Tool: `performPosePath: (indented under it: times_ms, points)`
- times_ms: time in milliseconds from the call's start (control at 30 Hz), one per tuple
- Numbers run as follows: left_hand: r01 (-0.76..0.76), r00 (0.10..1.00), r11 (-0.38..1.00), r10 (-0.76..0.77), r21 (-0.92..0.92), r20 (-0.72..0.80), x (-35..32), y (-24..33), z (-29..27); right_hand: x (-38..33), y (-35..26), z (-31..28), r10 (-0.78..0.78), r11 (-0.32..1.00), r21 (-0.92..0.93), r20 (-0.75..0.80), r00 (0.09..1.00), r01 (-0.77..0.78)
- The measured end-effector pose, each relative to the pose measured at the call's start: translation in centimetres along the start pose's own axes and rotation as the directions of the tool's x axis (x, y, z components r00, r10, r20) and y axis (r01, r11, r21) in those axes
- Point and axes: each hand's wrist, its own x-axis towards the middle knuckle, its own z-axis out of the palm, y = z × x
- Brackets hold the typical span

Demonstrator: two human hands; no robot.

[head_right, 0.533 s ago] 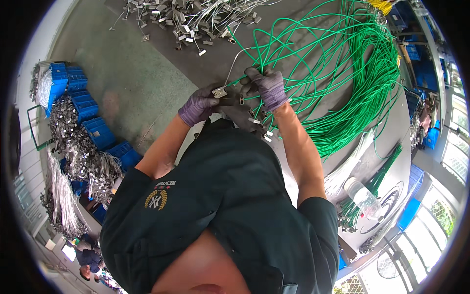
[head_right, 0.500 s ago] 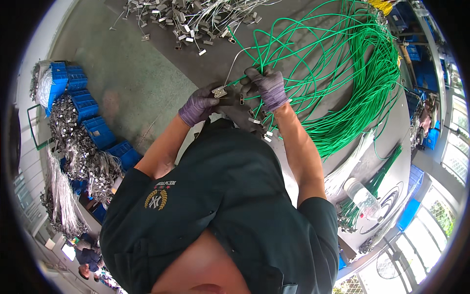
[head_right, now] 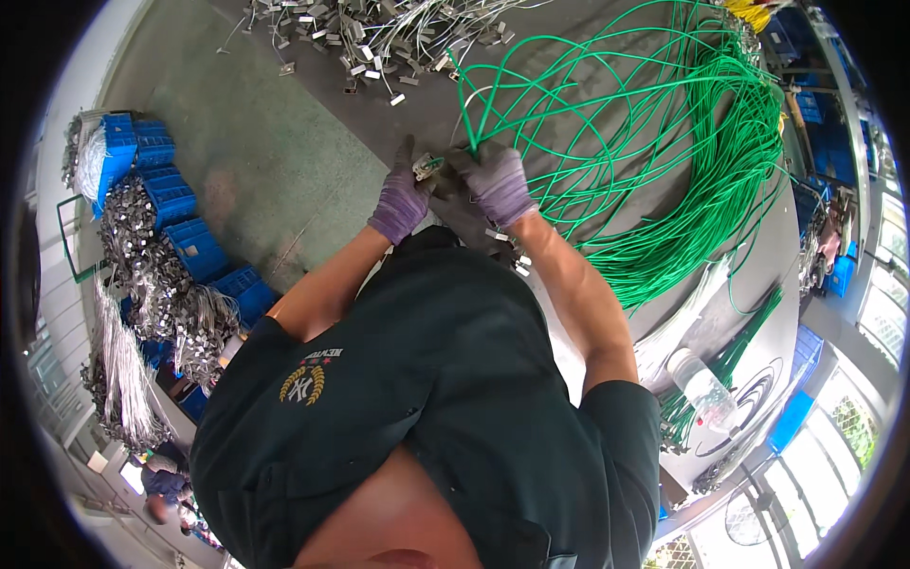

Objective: Organizing and bundling green electrical wires using zip ties and snipping the excess with wire cutters.

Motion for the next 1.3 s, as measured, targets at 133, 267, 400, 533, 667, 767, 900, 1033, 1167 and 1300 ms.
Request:
performPosePath:
  times_ms: [133,267,400,533,667,767,900,1033,1167,1300]
  points:
    - [0.152,0.967,0.988,-0.143,-0.028,0.212,0.1,-3.0,-1.4,-1.4,-0.6,-4.1,0.307,0.844,0.425,0.116,0.945,-0.327]
    - [-0.386,0.911,0.850,0.290,0.358,0.293,0.2,-1.5,-1.3,-2.5,1.6,-4.5,0.344,0.662,0.701,0.027,0.938,-0.264]
    - [-0.321,0.940,0.899,0.264,0.298,0.218,0.9,-0.6,-0.2,-2.4,0.8,-4.7,0.192,0.454,0.871,0.110,0.975,-0.188]
    - [-0.087,0.983,0.993,0.073,0.074,0.168,2.1,-2.4,0.1,-3.6,4.4,-7.7,0.237,0.568,0.758,0.222,0.946,-0.320]
    - [0.337,0.897,0.842,-0.149,-0.422,0.417,1.6,0.8,0.6,-4.0,4.9,-7.7,0.394,0.684,0.603,0.168,0.903,-0.411]
    - [0.427,0.864,0.843,-0.275,-0.327,0.421,1.3,3.0,2.0,-3.6,3.8,-4.1,0.480,0.594,0.676,0.136,0.867,-0.435]
    - [0.159,0.943,0.969,-0.093,-0.190,0.318,0.3,-0.6,2.3,-4.8,3.7,-6.6,0.579,0.679,0.389,0.238,0.780,-0.623]
    - [-0.007,0.966,0.999,-0.005,0.046,0.258,0.0,-2.3,1.2,-5.1,7.3,-11.9,0.643,0.681,0.213,0.282,0.712,-0.701]
    - [-0.138,0.957,0.972,0.082,0.188,0.278,-1.5,-0.8,1.2,-3.5,5.7,-9.6,0.382,0.591,0.675,0.248,0.890,-0.441]
    - [-0.252,0.949,0.896,0.155,0.366,0.275,-2.4,-1.6,1.2,-1.8,3.5,-5.2,0.411,0.653,0.605,0.223,0.884,-0.456]
